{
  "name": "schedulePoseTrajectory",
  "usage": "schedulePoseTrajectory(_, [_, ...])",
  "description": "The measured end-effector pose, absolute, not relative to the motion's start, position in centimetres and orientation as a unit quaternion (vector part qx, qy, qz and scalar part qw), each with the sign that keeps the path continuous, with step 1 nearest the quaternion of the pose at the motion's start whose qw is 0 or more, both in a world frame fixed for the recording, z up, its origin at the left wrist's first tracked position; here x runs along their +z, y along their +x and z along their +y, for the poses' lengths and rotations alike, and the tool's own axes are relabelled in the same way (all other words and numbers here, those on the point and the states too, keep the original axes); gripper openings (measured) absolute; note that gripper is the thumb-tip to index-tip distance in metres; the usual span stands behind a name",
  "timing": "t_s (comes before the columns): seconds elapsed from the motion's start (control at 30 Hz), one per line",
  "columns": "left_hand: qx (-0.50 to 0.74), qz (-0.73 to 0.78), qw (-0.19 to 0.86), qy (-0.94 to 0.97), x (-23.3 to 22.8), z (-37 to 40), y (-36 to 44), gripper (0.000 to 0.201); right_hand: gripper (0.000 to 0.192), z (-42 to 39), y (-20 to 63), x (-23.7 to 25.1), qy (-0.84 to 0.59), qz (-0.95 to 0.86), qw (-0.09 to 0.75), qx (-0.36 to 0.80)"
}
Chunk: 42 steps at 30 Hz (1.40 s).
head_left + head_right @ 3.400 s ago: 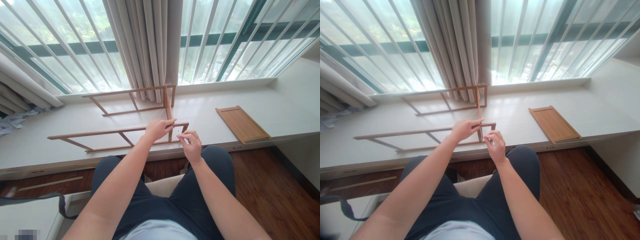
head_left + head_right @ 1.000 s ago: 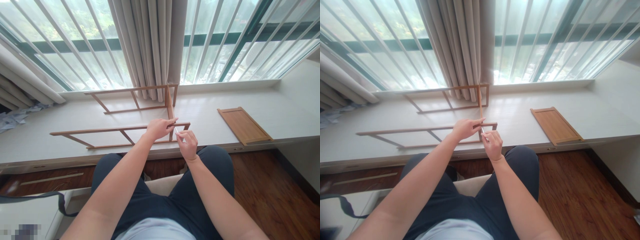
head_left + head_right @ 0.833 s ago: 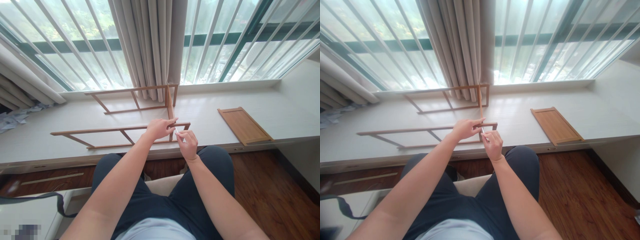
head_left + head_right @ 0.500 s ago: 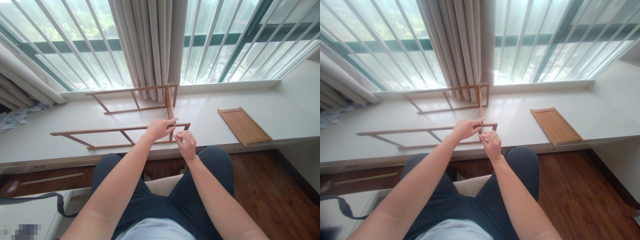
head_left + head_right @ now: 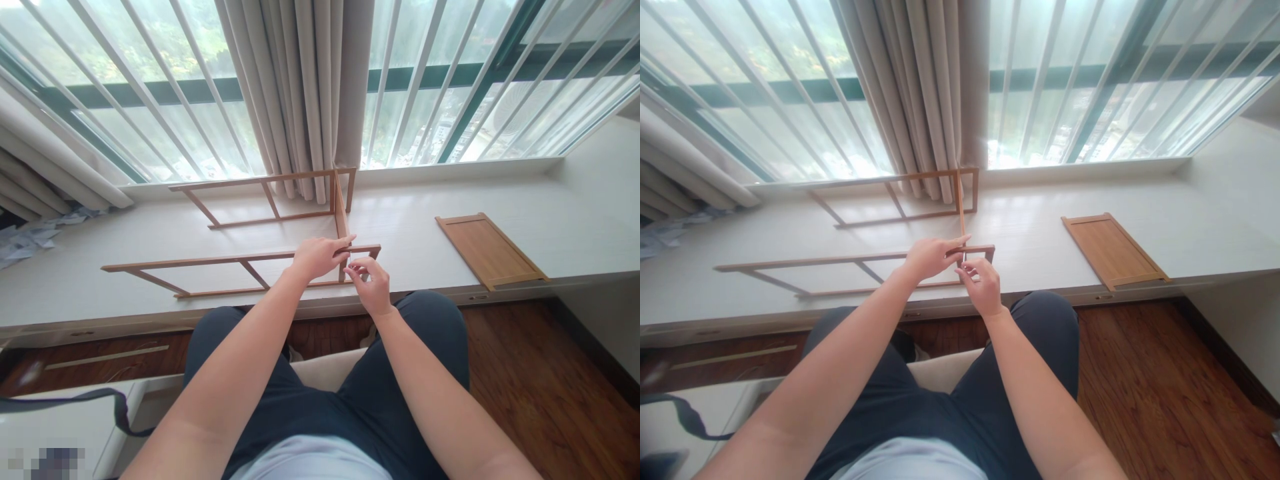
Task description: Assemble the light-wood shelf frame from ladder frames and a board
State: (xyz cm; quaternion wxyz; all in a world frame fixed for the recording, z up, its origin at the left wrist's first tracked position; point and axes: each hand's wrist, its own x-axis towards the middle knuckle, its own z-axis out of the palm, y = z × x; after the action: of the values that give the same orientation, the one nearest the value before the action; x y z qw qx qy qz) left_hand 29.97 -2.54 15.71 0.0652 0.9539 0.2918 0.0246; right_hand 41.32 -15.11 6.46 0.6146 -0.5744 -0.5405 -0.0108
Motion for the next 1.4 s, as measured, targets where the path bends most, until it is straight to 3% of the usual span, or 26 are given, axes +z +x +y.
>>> schedulePoseTrajectory(0.23, [0.032, 0.291, 0.068, 0.954, 15.57, -2.51, 29.95, 0.05, 0.019, -14.84, 41.88, 5.96, -0.571, -0.56, 0.599, -0.038])
schedulePoseTrajectory(0.4, [0.034, 0.294, 0.073, 0.952, 15.53, -2.44, 29.99, 0.049, 0.006, -14.77, 42.08, 6.17, -0.569, -0.579, 0.581, -0.054])
schedulePoseTrajectory(1.03, [0.052, 0.296, 0.062, 0.952, 15.08, -2.35, 29.95, 0.047, 0.034, -14.84, 41.87, 6.67, -0.587, -0.553, 0.591, -0.023])
schedulePoseTrajectory(1.23, [0.057, 0.299, 0.064, 0.95, 15.12, -2.5, 30.19, 0.047, 0.04, -14.86, 41.82, 6.81, -0.594, -0.557, 0.579, 0.045])
schedulePoseTrajectory(1.4, [0.06, 0.3, 0.064, 0.95, 15.03, -2.54, 30.29, 0.047, 0.053, -14.7, 41.64, 6.12, -0.574, -0.515, 0.604, 0.199])
